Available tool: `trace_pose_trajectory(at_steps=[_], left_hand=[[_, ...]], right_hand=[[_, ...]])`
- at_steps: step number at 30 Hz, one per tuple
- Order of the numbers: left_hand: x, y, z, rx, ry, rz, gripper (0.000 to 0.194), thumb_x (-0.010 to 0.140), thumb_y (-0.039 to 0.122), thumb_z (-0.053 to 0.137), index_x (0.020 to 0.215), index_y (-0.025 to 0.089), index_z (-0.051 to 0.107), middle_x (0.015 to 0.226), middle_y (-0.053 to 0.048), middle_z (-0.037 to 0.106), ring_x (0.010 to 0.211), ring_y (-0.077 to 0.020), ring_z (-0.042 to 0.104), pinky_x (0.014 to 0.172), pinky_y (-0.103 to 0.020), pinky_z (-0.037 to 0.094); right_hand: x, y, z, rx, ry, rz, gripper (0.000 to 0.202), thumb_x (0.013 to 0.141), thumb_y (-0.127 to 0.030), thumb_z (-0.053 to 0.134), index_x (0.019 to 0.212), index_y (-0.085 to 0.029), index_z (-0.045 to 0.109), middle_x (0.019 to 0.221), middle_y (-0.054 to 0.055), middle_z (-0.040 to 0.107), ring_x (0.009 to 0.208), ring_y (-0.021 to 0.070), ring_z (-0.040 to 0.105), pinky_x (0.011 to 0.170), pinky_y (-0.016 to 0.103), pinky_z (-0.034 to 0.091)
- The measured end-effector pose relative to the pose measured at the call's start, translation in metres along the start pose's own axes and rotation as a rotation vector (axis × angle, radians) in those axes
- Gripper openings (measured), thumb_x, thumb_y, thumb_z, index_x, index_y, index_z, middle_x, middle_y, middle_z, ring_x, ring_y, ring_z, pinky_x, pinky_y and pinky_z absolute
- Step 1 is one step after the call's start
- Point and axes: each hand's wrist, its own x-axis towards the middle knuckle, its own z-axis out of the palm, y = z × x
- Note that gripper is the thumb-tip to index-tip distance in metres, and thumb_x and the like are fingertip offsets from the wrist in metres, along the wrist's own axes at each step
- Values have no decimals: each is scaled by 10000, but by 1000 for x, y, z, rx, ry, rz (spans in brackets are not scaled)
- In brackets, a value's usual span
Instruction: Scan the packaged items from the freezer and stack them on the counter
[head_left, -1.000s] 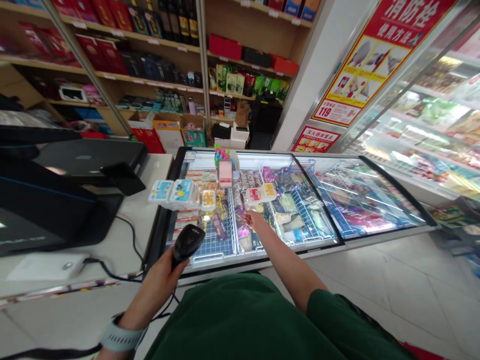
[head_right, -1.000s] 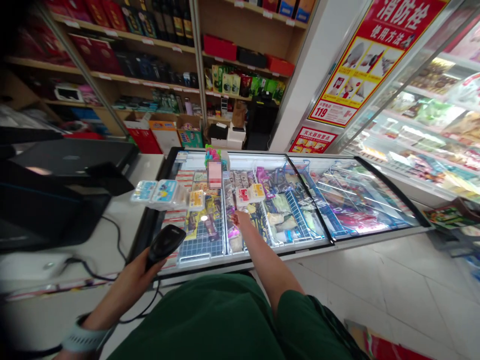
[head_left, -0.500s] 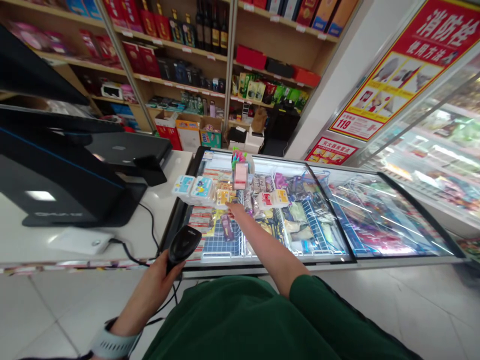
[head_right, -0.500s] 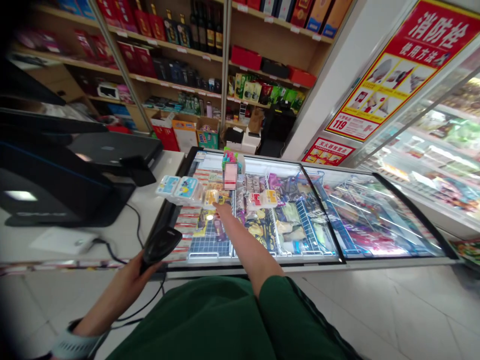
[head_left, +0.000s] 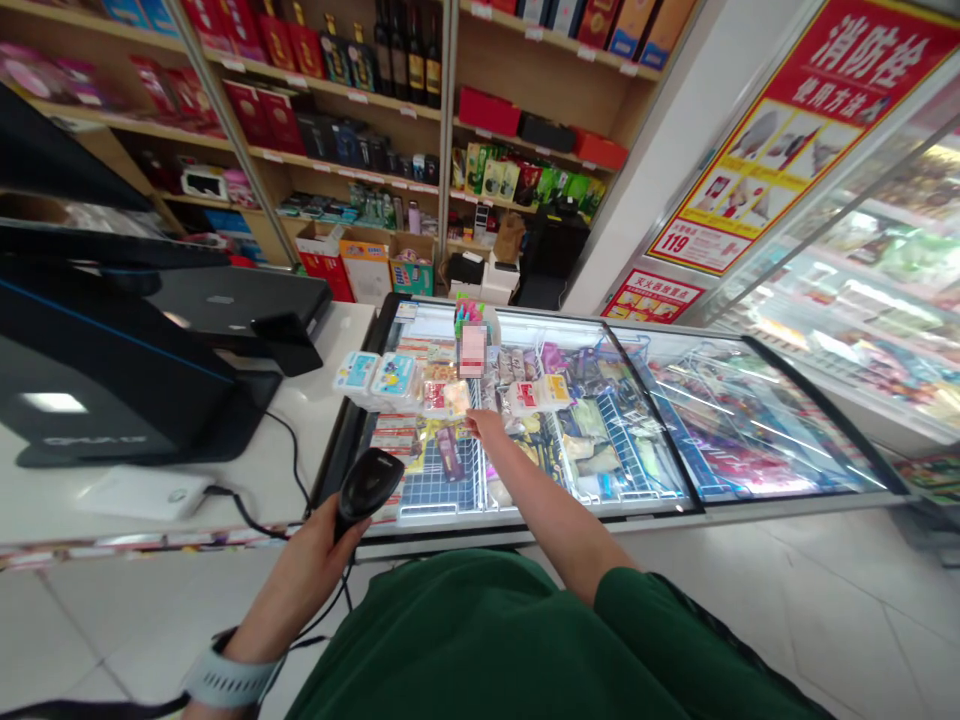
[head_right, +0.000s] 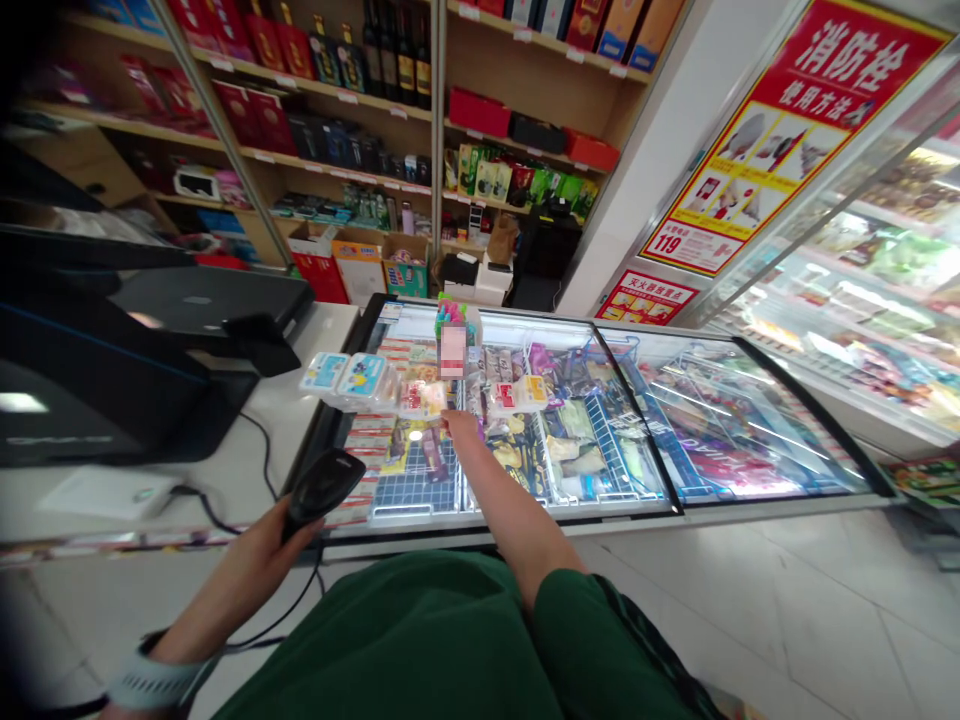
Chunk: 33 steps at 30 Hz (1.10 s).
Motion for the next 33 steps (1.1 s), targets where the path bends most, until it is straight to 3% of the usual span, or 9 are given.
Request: trace_pose_trajectory(at_steps=[6, 10, 14, 22, 33], left_hand=[[20, 29, 10, 32, -100, 107, 421, 824, 487, 480, 1099, 175, 545, 1005, -128, 708, 934, -291, 676, 803, -366, 518], [34, 51, 23, 37, -150, 206, 417, 814, 474, 499, 1104, 178, 545, 1014, -125, 703, 950, -290, 669, 814, -364, 513], [43, 71, 35, 12, -228, 298, 413, 831, 465, 494, 1128, 181, 537, 1076, -127, 683, 1021, -290, 641, 862, -366, 493], [48, 90, 53, 78, -290, 368, 381, 850, 448, 467, 1098, 165, 525, 1024, -134, 678, 961, -295, 649, 824, -384, 495], [51, 83, 61, 74, -315, 417, 346, 879, 421, 456, 1099, 162, 520, 1029, -122, 666, 960, -266, 647, 825, -355, 490]], right_hand=[[-16, 11, -63, -74, 138, -199, 102, 773, -185, 706, 713, -163, 627, 598, -38, 597, 609, 116, 607, 580, 196, 443], [-32, 13, -101, -96, 188, -299, 110, 714, -154, 722, 671, -190, 628, 586, -39, 603, 636, 134, 605, 591, 200, 428], [-46, 16, -126, -109, 209, -356, 103, 699, -148, 717, 687, -202, 631, 632, -35, 617, 683, 142, 600, 635, 209, 443], [-58, 20, -149, -104, 261, -382, 87, 711, -155, 702, 712, -205, 631, 646, -36, 606, 691, 141, 589, 642, 207, 443], [-62, 22, -151, -87, 247, -344, 86, 696, -184, 710, 709, -202, 626, 646, -36, 623, 663, 135, 603, 651, 214, 458]])
